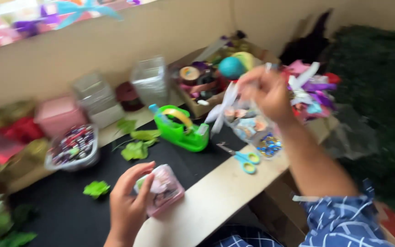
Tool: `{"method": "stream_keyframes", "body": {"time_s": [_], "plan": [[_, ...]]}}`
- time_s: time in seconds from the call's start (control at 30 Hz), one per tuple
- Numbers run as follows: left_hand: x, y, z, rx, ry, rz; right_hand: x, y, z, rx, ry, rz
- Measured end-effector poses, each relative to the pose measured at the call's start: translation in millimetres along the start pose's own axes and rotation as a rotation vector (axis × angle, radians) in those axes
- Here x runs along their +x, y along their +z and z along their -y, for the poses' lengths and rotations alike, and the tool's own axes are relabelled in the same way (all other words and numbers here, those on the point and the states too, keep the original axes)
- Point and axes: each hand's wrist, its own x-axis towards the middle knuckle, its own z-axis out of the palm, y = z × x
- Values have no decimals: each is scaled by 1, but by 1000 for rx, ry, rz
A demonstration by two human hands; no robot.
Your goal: Assembling and decorating small gift boxes with artificial flowers and ribbons.
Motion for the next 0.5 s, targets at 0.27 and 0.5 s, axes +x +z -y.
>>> {"method": "stream_keyframes", "body": {"time_s": [0.27,0.5], "plan": [[-3,6,5,130,111,-64,75,-172,-57,-331,381,-129],[-1,8,24,84,139,-139,35,-187,-33,-1192,-82,102]]}}
